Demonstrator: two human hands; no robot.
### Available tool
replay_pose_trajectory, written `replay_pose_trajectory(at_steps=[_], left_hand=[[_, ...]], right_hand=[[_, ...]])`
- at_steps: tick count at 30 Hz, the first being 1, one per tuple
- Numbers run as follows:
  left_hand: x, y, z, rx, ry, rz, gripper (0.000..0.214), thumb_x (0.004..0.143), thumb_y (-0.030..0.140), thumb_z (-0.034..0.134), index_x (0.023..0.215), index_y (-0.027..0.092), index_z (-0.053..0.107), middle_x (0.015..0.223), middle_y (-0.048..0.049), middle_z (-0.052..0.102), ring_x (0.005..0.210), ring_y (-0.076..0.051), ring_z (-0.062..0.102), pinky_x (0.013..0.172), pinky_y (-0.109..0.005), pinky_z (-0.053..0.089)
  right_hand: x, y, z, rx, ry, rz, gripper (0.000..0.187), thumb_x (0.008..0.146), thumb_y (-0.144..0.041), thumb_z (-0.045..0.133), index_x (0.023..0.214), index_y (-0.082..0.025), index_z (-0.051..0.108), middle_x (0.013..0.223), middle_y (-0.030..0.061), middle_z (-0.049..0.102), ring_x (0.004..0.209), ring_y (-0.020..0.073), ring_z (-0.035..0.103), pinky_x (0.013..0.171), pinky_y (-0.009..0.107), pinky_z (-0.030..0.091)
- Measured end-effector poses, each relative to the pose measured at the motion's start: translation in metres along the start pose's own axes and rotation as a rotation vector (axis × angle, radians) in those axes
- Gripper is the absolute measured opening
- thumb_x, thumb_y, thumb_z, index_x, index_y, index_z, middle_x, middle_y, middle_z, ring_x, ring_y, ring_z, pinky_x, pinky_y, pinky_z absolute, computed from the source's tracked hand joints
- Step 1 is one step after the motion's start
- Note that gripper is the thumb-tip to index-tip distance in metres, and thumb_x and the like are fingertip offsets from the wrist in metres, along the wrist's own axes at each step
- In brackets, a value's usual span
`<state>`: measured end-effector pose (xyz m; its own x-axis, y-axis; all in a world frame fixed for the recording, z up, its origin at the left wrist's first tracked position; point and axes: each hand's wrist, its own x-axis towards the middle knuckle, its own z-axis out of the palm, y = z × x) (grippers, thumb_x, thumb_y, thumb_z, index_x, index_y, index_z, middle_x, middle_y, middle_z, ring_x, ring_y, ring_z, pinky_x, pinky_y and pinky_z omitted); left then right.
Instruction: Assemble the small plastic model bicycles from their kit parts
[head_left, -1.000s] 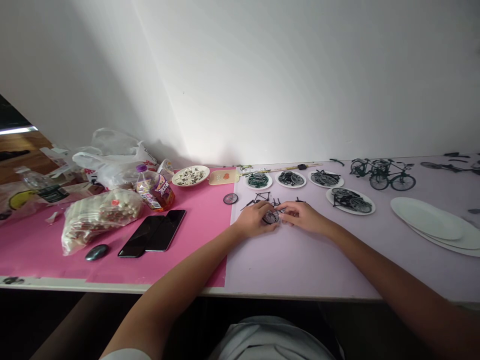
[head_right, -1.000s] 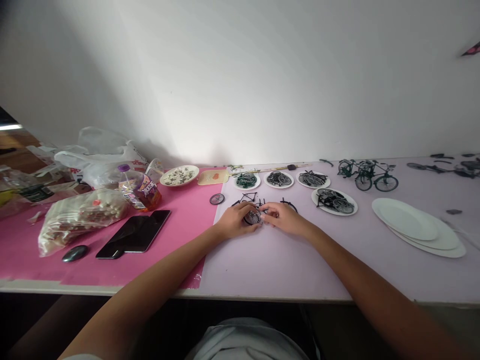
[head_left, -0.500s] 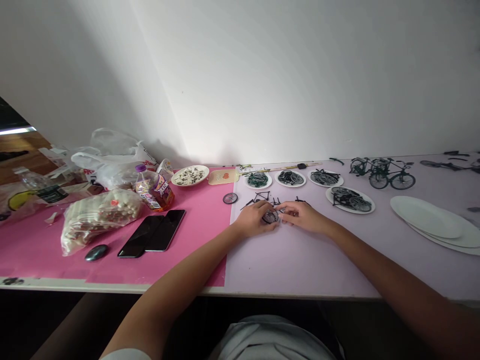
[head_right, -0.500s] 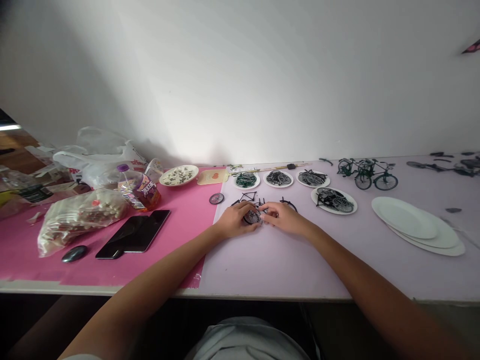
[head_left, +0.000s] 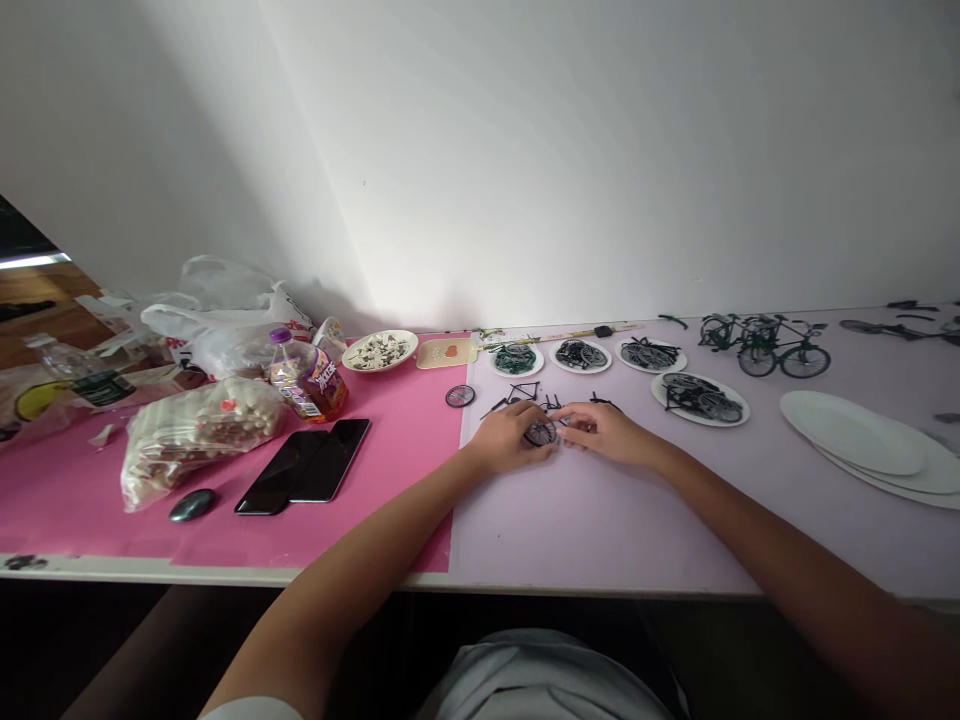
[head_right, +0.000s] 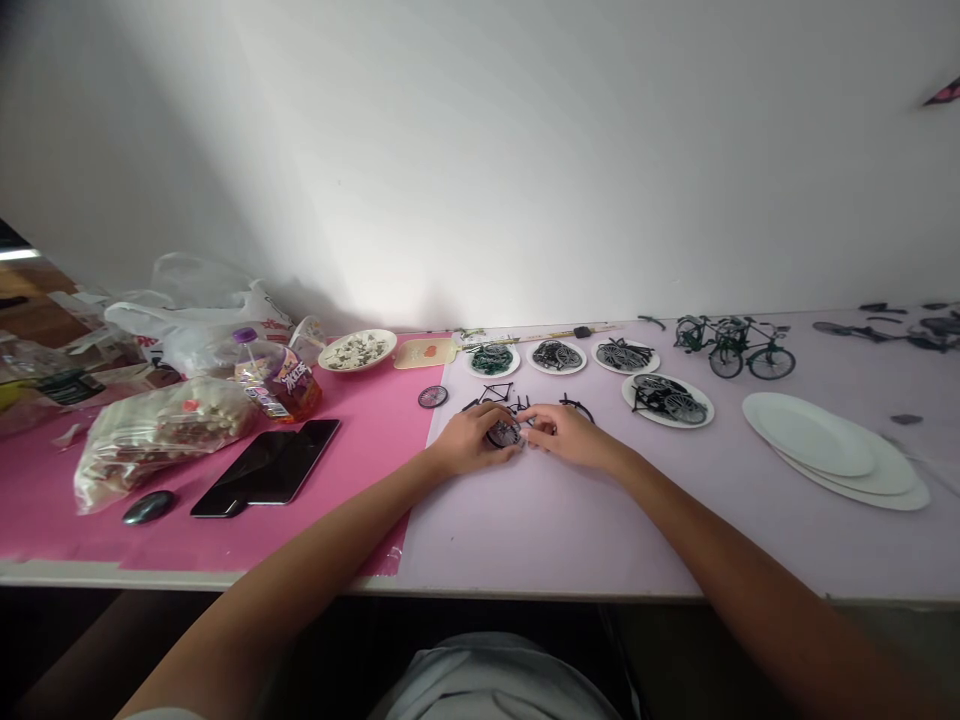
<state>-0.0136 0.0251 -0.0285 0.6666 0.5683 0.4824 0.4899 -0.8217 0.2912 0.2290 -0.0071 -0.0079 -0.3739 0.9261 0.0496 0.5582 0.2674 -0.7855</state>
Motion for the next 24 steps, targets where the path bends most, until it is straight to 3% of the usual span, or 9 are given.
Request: replay_pose_trajectory(at_steps=[24], left_hand=[[0.0006,-0.0032,0.0023,-0.006,-0.011,0.011,0.035,0.087,0.047,0.069,0.112,0.023,0.064,0.114,-0.0093,0.071,0.105,-0.025,0.069,0.088,-0.036,0.057]], right_hand=[[-0.0006,-0.0044,-0.0007,-0.029,-0.007,-0.006,0.046,0.094,-0.048,0.064,0.133,-0.024,0.069,0.111,0.009,0.078,0.097,0.0259,0.073,0.087,0.038,0.057]])
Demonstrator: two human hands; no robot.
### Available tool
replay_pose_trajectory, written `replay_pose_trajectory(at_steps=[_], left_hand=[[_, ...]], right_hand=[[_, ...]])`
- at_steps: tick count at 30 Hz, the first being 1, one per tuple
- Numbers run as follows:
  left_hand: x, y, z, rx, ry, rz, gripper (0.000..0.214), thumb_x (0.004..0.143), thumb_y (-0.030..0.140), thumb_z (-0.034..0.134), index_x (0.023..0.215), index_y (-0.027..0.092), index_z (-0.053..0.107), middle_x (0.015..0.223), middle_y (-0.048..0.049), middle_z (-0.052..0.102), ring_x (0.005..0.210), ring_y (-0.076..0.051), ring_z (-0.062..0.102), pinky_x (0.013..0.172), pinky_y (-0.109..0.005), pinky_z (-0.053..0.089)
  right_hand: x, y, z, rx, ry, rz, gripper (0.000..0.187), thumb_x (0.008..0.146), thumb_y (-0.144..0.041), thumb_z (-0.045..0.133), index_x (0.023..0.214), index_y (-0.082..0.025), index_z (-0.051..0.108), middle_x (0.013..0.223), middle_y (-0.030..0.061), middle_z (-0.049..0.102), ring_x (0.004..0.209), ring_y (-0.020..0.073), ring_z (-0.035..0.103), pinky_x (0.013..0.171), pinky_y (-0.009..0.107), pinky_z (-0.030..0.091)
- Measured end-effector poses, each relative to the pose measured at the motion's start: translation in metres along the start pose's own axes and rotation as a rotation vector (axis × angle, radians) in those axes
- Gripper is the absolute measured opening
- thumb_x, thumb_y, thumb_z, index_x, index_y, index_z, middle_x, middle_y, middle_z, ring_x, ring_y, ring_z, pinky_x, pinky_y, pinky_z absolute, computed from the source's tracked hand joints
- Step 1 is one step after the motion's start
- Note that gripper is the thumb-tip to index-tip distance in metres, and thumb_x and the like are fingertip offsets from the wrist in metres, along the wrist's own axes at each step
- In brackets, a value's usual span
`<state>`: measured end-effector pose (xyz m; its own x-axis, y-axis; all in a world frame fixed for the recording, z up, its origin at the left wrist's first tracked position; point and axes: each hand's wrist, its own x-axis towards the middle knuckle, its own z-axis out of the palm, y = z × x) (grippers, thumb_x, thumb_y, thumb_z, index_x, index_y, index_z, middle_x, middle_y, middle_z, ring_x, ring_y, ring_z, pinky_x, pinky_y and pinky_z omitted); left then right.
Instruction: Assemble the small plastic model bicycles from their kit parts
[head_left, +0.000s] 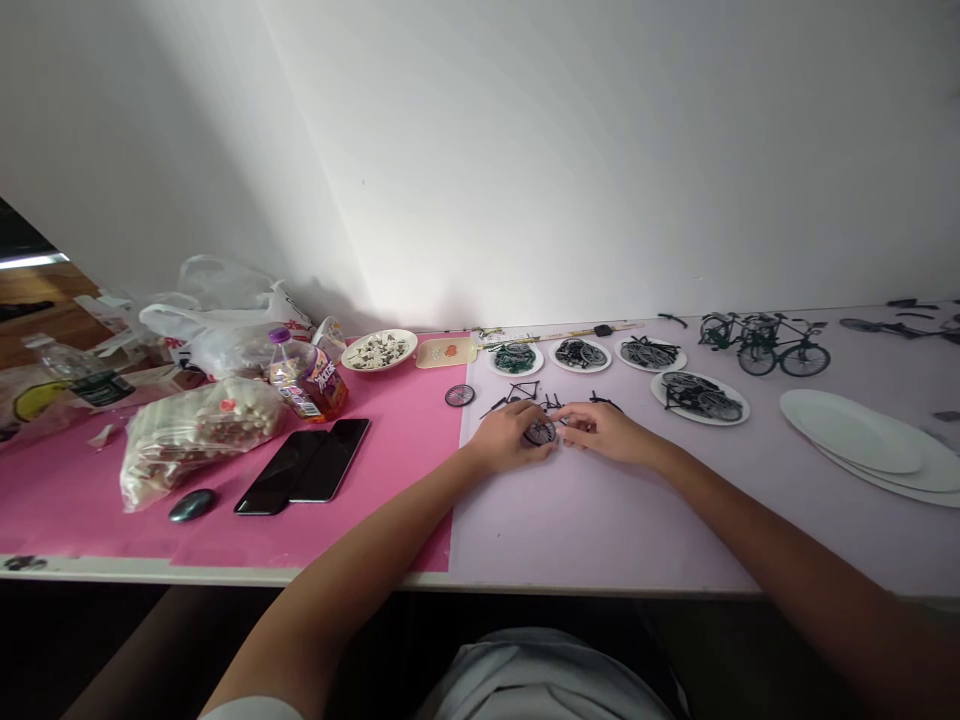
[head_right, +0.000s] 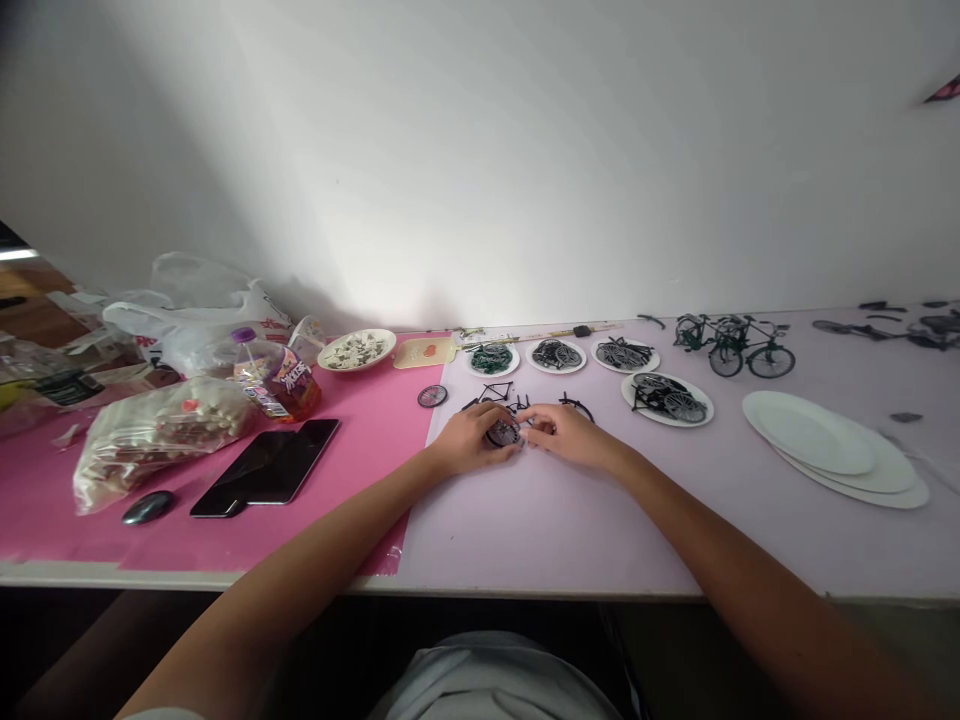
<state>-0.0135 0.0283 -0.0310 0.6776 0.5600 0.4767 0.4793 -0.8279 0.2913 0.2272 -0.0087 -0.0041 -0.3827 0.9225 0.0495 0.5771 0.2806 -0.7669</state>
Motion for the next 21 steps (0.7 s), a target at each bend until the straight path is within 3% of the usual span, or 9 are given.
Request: replay_pose_trajectory(at_steps=[21], left_hand=[[0.0005,-0.0016,0.0011,0.015,-0.013,-0.001,0.037,0.086,0.048,0.069,0.112,0.023,0.064,0.114,-0.0099,0.071,0.107,-0.026,0.068,0.09,-0.038,0.056]], right_hand=[[0.0008,0.0047,0.0006,0.002,0.011,-0.013,0.044,0.094,-0.048,0.064,0.132,-0.026,0.071,0.113,0.0085,0.078,0.1,0.0266,0.073,0.086,0.037,0.057]])
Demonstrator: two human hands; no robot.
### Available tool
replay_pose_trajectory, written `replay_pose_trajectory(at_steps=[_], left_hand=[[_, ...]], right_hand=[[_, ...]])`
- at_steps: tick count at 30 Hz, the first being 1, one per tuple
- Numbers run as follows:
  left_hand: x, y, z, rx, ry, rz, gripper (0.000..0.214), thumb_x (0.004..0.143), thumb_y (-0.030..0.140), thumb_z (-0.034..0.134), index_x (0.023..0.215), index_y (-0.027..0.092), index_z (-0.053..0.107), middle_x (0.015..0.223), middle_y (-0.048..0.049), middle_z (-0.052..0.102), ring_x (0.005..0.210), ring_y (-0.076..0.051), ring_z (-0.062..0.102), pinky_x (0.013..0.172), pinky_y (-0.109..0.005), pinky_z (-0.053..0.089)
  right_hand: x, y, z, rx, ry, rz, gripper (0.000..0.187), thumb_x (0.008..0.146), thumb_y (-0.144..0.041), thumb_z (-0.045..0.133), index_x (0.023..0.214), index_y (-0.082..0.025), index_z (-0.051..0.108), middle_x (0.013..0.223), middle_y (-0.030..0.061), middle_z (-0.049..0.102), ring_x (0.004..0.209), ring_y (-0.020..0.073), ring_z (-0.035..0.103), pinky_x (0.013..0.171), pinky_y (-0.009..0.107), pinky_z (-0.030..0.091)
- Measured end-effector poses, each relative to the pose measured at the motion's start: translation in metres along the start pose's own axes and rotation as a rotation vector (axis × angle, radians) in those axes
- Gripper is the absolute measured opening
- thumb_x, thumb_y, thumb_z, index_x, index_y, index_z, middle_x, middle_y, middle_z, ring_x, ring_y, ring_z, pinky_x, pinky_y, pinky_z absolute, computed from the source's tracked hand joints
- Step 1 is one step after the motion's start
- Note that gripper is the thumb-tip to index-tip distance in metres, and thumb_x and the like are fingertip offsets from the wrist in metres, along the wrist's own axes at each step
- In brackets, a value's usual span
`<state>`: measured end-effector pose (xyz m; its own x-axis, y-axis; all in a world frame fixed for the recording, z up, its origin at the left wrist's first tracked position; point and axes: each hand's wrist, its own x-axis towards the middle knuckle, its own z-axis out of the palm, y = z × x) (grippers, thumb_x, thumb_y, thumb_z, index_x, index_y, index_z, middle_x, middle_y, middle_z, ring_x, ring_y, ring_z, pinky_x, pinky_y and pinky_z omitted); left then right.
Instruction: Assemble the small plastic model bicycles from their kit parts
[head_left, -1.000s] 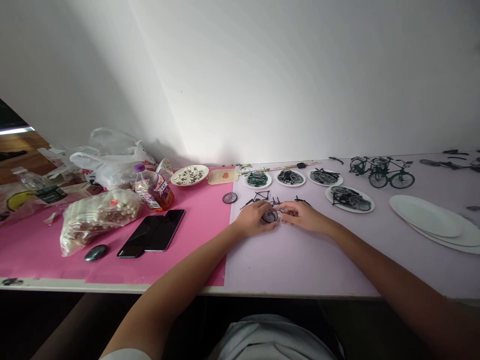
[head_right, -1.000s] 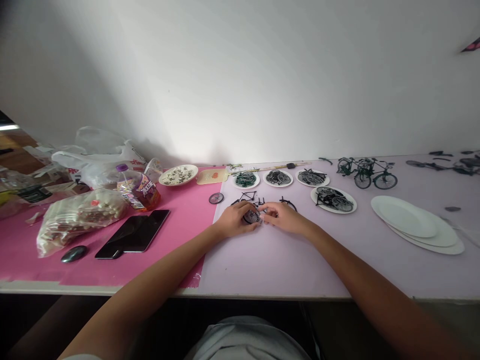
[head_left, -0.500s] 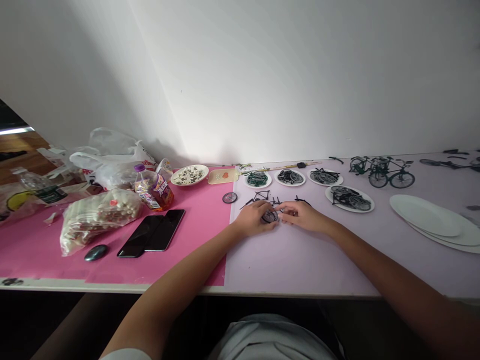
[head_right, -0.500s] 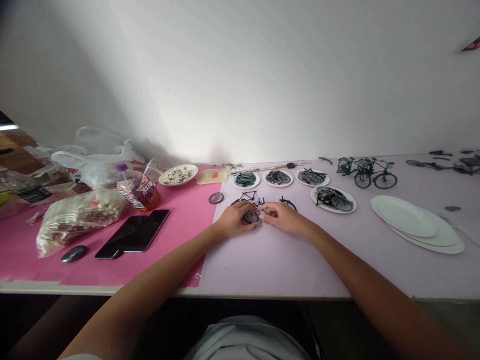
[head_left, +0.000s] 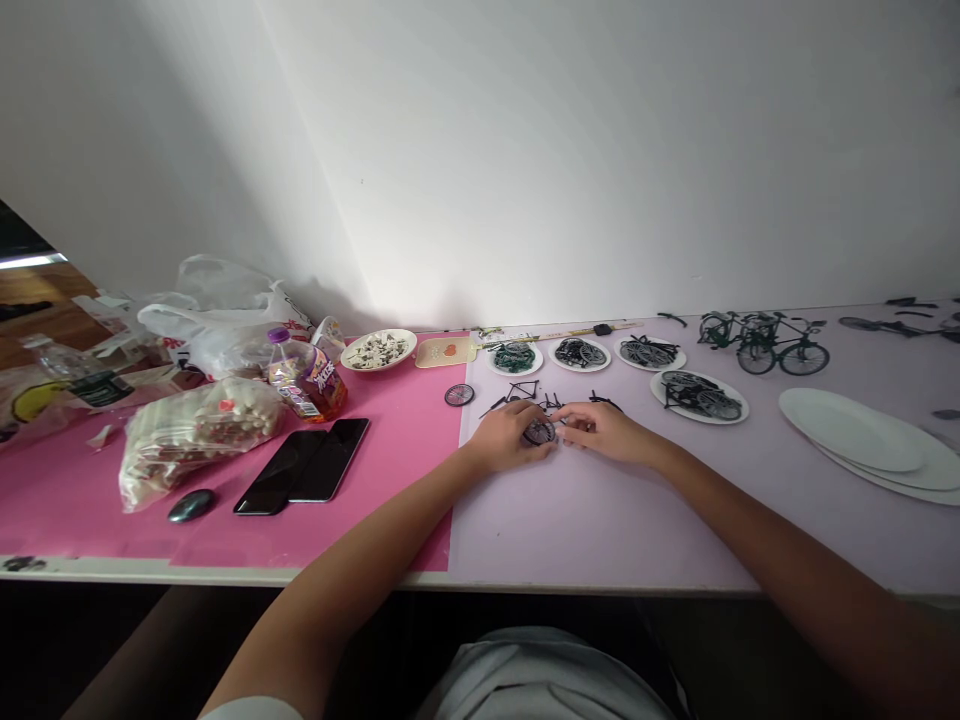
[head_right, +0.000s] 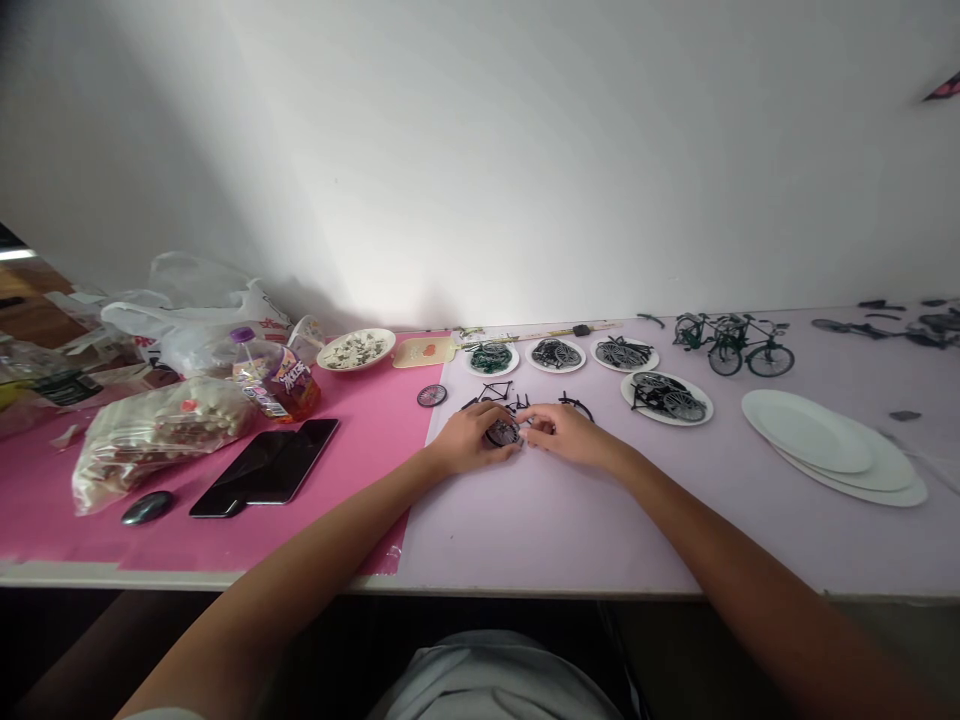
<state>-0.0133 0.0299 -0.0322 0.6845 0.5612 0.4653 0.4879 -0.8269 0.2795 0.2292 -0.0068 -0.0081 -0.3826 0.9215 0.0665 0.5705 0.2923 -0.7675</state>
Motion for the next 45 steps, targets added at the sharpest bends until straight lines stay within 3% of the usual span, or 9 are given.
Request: replay_pose_trajectory(at_steps=[45], left_hand=[[0.0002,0.0033,-0.0029,-0.008,-0.008,-0.011,0.036,0.086,0.047,0.069,0.113,0.023,0.064,0.112,-0.0092,0.071,0.105,-0.026,0.068,0.09,-0.037,0.055]], right_hand=[[0.0014,0.0017,-0.0004,-0.047,-0.013,0.002,0.041,0.094,-0.047,0.064,0.129,-0.026,0.071,0.112,0.007,0.078,0.097,0.0254,0.072,0.083,0.035,0.057]])
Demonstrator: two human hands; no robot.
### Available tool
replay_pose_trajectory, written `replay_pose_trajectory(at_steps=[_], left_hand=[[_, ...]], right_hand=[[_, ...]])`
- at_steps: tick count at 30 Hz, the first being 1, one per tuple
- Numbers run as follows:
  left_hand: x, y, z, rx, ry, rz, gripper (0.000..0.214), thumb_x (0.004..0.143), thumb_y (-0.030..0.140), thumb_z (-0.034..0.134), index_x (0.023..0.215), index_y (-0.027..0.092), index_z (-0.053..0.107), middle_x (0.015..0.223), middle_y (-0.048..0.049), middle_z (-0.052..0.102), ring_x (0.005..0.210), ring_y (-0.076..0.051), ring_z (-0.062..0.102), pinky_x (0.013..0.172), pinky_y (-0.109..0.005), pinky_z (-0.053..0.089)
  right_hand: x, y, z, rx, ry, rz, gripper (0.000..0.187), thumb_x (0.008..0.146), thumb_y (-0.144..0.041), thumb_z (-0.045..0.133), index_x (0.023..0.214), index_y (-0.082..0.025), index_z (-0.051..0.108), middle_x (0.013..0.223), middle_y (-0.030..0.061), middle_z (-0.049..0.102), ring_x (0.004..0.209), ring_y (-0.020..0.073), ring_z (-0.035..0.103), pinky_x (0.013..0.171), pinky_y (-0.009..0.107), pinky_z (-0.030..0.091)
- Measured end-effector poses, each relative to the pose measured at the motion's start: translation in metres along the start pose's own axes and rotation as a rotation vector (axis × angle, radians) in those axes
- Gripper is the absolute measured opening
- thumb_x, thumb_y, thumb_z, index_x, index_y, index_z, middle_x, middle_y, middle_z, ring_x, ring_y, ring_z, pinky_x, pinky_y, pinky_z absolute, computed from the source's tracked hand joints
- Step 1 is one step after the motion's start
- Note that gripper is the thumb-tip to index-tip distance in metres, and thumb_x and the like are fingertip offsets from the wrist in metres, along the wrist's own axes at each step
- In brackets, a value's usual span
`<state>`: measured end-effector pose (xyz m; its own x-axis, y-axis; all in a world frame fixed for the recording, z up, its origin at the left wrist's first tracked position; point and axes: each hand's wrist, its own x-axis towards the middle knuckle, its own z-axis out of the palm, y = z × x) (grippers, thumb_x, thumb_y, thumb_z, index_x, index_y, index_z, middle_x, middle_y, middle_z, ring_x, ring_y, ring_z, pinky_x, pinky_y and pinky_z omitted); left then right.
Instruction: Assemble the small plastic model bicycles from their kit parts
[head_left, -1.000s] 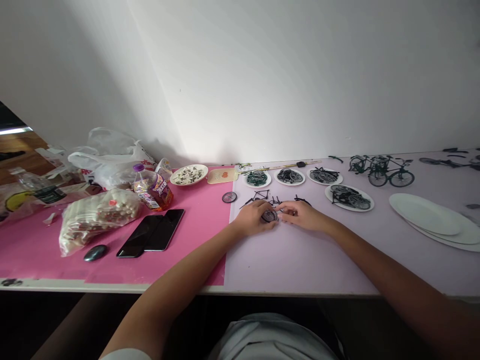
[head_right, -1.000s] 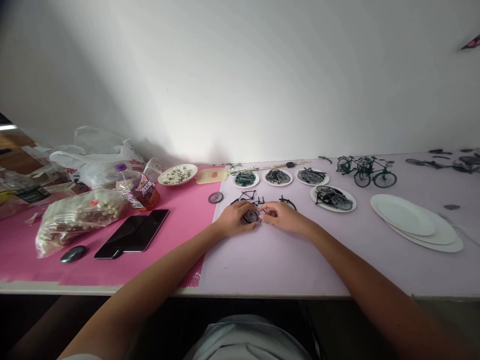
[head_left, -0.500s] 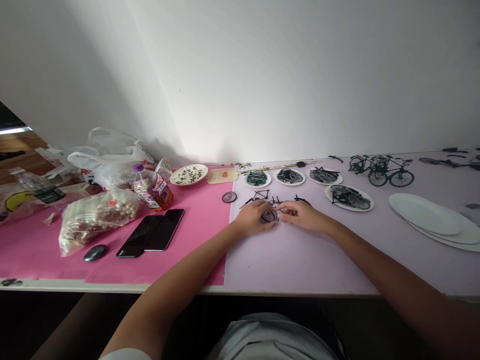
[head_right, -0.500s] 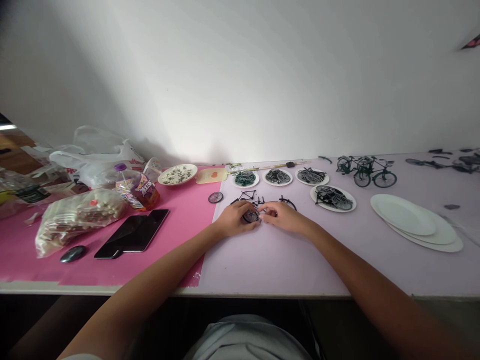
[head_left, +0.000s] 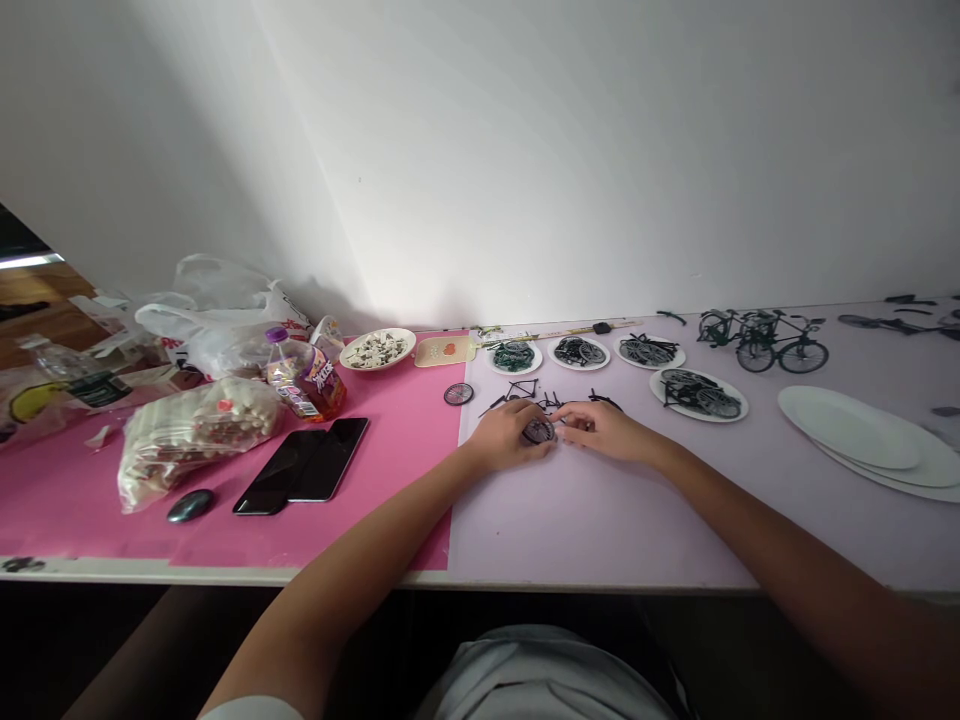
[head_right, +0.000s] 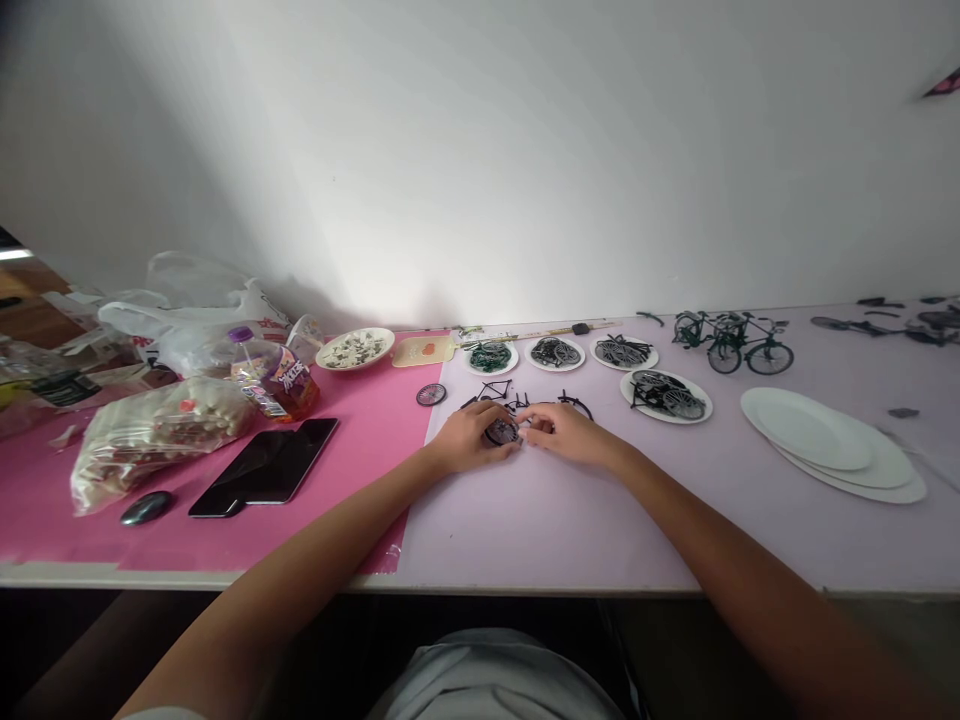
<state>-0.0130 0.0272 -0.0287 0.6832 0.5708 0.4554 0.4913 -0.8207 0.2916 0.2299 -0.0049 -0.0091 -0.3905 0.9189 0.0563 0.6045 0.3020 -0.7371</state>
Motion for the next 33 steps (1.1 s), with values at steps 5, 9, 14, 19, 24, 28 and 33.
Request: replay_pose_trajectory(at_steps=[5,9,14,19,24,28,33], left_hand=[[-0.0003,0.0004,-0.0003,0.007,-0.003,-0.003,0.037,0.086,0.047,0.07,0.114,0.023,0.065,0.113,-0.0097,0.071,0.106,-0.026,0.067,0.089,-0.037,0.055],[-0.0004,-0.0008,0.0008,0.006,0.002,0.001,0.037,0.086,0.047,0.07,0.113,0.023,0.065,0.113,-0.0096,0.071,0.106,-0.026,0.068,0.09,-0.037,0.056],[-0.0004,-0.0015,0.0014,0.0,0.011,0.014,0.037,0.087,0.047,0.069,0.113,0.022,0.065,0.113,-0.01,0.071,0.106,-0.026,0.068,0.09,-0.037,0.056],[-0.0003,-0.0005,-0.0001,0.015,-0.006,0.007,0.038,0.087,0.049,0.069,0.113,0.022,0.064,0.114,-0.0103,0.071,0.105,-0.026,0.068,0.089,-0.037,0.055],[-0.0003,-0.0005,-0.0005,0.01,-0.007,0.009,0.038,0.087,0.049,0.069,0.114,0.022,0.064,0.112,-0.0098,0.071,0.105,-0.026,0.067,0.088,-0.037,0.055],[-0.0004,-0.0013,0.0003,0.011,-0.007,0.003,0.039,0.087,0.049,0.069,0.115,0.023,0.064,0.113,-0.0096,0.071,0.105,-0.026,0.067,0.088,-0.037,0.055],[-0.0001,-0.0016,0.0008,0.015,-0.007,0.001,0.038,0.087,0.05,0.069,0.114,0.023,0.065,0.113,-0.0097,0.071,0.105,-0.026,0.067,0.089,-0.037,0.055]], right_hand=[[0.0002,0.0013,0.0005,0.01,-0.001,-0.001,0.042,0.094,-0.048,0.064,0.129,-0.026,0.071,0.111,0.0076,0.079,0.096,0.0257,0.073,0.082,0.035,0.057],[0.0005,0.002,0.0003,0.017,-0.003,-0.01,0.042,0.094,-0.049,0.064,0.129,-0.026,0.071,0.11,0.0077,0.079,0.096,0.0258,0.073,0.083,0.036,0.058],[0.0006,0.0027,-0.0001,0.014,-0.011,-0.015,0.044,0.094,-0.049,0.063,0.131,-0.025,0.07,0.109,0.0081,0.078,0.096,0.0263,0.073,0.083,0.038,0.058],[0.0004,0.0033,0.0002,0.021,-0.007,-0.011,0.044,0.094,-0.049,0.063,0.131,-0.026,0.07,0.111,0.0082,0.078,0.097,0.0263,0.073,0.083,0.037,0.058],[0.0001,0.0025,0.0001,0.025,-0.001,-0.005,0.044,0.093,-0.049,0.065,0.13,-0.027,0.071,0.108,0.0072,0.079,0.093,0.0253,0.072,0.082,0.037,0.057],[0.0001,0.0021,0.0001,0.007,-0.003,-0.005,0.044,0.094,-0.05,0.064,0.131,-0.026,0.07,0.109,0.0074,0.078,0.093,0.0247,0.072,0.081,0.035,0.057],[0.0003,0.0023,-0.0002,0.01,-0.005,-0.023,0.047,0.093,-0.052,0.063,0.132,-0.025,0.07,0.103,0.0072,0.078,0.09,0.0244,0.071,0.08,0.036,0.057]])
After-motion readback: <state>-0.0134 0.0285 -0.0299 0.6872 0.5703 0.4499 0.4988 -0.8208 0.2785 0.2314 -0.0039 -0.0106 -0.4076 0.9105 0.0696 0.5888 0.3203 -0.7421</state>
